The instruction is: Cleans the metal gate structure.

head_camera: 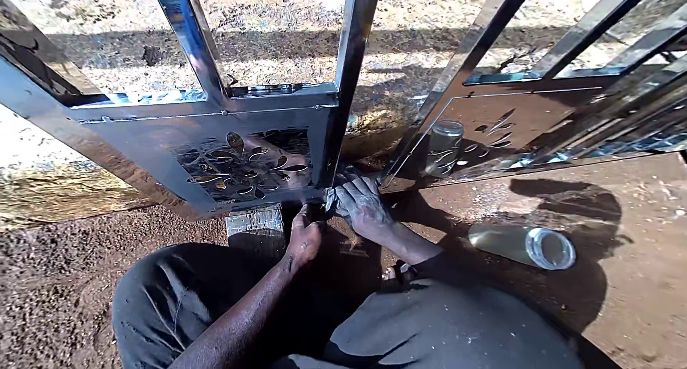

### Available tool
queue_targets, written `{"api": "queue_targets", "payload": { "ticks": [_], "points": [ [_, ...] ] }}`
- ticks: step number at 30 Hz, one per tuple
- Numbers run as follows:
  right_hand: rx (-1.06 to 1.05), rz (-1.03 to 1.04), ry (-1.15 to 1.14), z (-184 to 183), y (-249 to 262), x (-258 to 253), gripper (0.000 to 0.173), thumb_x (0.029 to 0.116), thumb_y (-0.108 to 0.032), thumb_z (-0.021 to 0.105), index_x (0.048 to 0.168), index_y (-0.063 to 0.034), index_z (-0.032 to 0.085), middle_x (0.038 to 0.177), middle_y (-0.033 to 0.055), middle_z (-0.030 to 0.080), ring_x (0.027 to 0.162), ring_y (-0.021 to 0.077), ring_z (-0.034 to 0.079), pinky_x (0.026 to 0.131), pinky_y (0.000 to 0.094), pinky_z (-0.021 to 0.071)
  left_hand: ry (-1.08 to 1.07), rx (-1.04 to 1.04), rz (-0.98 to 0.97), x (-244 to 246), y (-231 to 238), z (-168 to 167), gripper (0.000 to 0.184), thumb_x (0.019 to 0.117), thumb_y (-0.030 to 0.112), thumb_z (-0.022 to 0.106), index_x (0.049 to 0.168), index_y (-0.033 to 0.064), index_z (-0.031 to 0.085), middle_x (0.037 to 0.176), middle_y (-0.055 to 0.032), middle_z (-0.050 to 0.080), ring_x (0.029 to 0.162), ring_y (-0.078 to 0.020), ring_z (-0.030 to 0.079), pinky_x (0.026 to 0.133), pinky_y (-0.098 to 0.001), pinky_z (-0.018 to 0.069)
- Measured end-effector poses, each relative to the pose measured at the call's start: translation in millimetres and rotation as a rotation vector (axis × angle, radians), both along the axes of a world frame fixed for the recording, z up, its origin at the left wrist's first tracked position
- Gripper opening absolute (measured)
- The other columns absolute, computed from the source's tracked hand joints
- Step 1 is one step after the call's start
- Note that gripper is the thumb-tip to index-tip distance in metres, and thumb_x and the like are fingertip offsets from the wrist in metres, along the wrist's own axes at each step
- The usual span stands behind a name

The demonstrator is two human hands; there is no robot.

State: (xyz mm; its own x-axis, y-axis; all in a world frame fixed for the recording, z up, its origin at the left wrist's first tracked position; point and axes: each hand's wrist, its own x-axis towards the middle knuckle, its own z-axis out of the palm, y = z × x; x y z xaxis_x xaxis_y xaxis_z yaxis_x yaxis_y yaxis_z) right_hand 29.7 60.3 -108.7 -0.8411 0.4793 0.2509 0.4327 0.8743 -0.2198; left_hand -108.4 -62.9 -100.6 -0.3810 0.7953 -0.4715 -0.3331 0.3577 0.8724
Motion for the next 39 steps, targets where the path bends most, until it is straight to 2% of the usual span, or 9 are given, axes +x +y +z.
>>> {"api": "queue_targets", "payload": {
  "ticks": [3, 5, 7, 12, 19, 24, 28, 33, 39],
  "points": [
    [-0.122, -0.121, -0.555, 42, 6, -41, 0.041, 0.0936, -0.025, 0.066, 0.126, -0.0009, 0.068, 0.137, 0.0248, 0.061, 0.134, 0.0423, 0.053, 0.113, 0.0592, 0.0354, 0.006, -0.024, -0.006, 2, 2, 1, 0.039, 0.0905, -0.006, 0.053, 0.129, -0.0014, 0.058, 0.109, -0.0121, 0.069, 0.095, -0.0163, 0.067, 0.083, -0.0339, 0.0561],
    [-0.311, -0.117, -0.908, 71, 20, -71, 0.042, 0.0912, -0.043, 0.067, 0.101, -0.0021, 0.072, 0.113, 0.0217, 0.069, 0.113, 0.0395, 0.063, 0.094, 0.0623, 0.0461, 0.01, -0.028, -0.01, 4, 2, 1, 0.038, 0.0885, -0.005, 0.054, 0.126, 0.0003, 0.059, 0.103, -0.01, 0.068, 0.09, -0.0152, 0.066, 0.078, -0.033, 0.0553],
    [-0.598, -0.11, -1.092, 83, 39, -88, 0.052, 0.0941, -0.053, 0.062, 0.102, -0.0028, 0.072, 0.109, 0.0208, 0.069, 0.108, 0.0375, 0.064, 0.089, 0.0636, 0.0454, 0.015, -0.026, -0.019, 3, 1, 1, 0.038, 0.0875, -0.004, 0.054, 0.125, 0.0005, 0.059, 0.099, -0.009, 0.068, 0.086, -0.0146, 0.065, 0.076, -0.0326, 0.055],
    [-0.702, -0.112, -1.046, 76, 57, -82, 0.064, 0.0899, -0.065, 0.064, 0.117, -0.0076, 0.073, 0.121, 0.0175, 0.069, 0.117, 0.034, 0.063, 0.098, 0.0634, 0.0441, -0.028, 0.015, -0.024, -2, 2, -1, 0.039, 0.0873, -0.006, 0.054, 0.124, 0.002, 0.063, 0.101, -0.0081, 0.07, 0.086, -0.014, 0.066, 0.075, -0.0312, 0.055],
    [0.233, -0.067, -0.205, 10, 21, -15, 0.073, 0.0604, -0.042, 0.086, 0.122, -0.0059, 0.072, 0.118, 0.0182, 0.073, 0.111, 0.0397, 0.068, 0.093, 0.0574, 0.0512, -0.034, -0.01, -0.048, -11, 1, 2, 0.03, 0.0853, -0.005, 0.054, 0.113, -0.0006, 0.063, 0.097, -0.0096, 0.068, 0.086, -0.0155, 0.065, 0.077, -0.0327, 0.0548],
    [0.366, -0.115, -0.295, -5, 12, 14, 0.059, 0.0905, -0.016, 0.058, 0.145, 0.006, 0.053, 0.15, 0.0276, 0.052, 0.142, 0.0434, 0.047, 0.121, 0.0586, 0.0272, -0.052, -0.005, -0.052, -7, 1, 5, 0.038, 0.0917, -0.004, 0.051, 0.129, -0.0007, 0.058, 0.112, -0.0114, 0.068, 0.095, -0.0149, 0.066, 0.081, -0.0315, 0.0551],
    [0.168, -0.205, -0.521, 18, 5, -17, 0.037, 0.0971, -0.009, 0.057, 0.131, 0.0055, 0.064, 0.135, 0.0307, 0.061, 0.13, 0.0476, 0.056, 0.112, 0.0604, 0.0379, -0.058, 0.014, -0.036, -1, 3, 6, 0.043, 0.0883, -0.005, 0.052, 0.131, -0.0008, 0.055, 0.111, -0.0105, 0.068, 0.095, -0.0138, 0.066, 0.082, -0.0306, 0.0553],
    [-0.483, -0.17, -1.068, 83, 25, -86, 0.047, 0.0946, -0.045, 0.063, 0.101, 0.0004, 0.071, 0.109, 0.0249, 0.069, 0.107, 0.0429, 0.064, 0.086, 0.0658, 0.0451, -0.052, 0.018, -0.056, 2, 5, 7, 0.047, 0.0857, -0.005, 0.053, 0.132, -0.0003, 0.053, 0.106, -0.0088, 0.067, 0.092, -0.0123, 0.065, 0.08, -0.0301, 0.0548],
    [-0.793, -0.176, -1.062, 88, 60, -90, 0.063, 0.0856, -0.056, 0.076, 0.115, -0.0009, 0.072, 0.119, 0.0219, 0.068, 0.115, 0.0364, 0.062, 0.098, 0.0617, 0.0436, -0.024, 0.003, -0.099, -3, 4, 3, 0.042, 0.0843, -0.003, 0.054, 0.126, 0.0003, 0.058, 0.101, -0.0083, 0.067, 0.088, -0.0136, 0.065, 0.076, -0.0309, 0.0547]
  ]
}}
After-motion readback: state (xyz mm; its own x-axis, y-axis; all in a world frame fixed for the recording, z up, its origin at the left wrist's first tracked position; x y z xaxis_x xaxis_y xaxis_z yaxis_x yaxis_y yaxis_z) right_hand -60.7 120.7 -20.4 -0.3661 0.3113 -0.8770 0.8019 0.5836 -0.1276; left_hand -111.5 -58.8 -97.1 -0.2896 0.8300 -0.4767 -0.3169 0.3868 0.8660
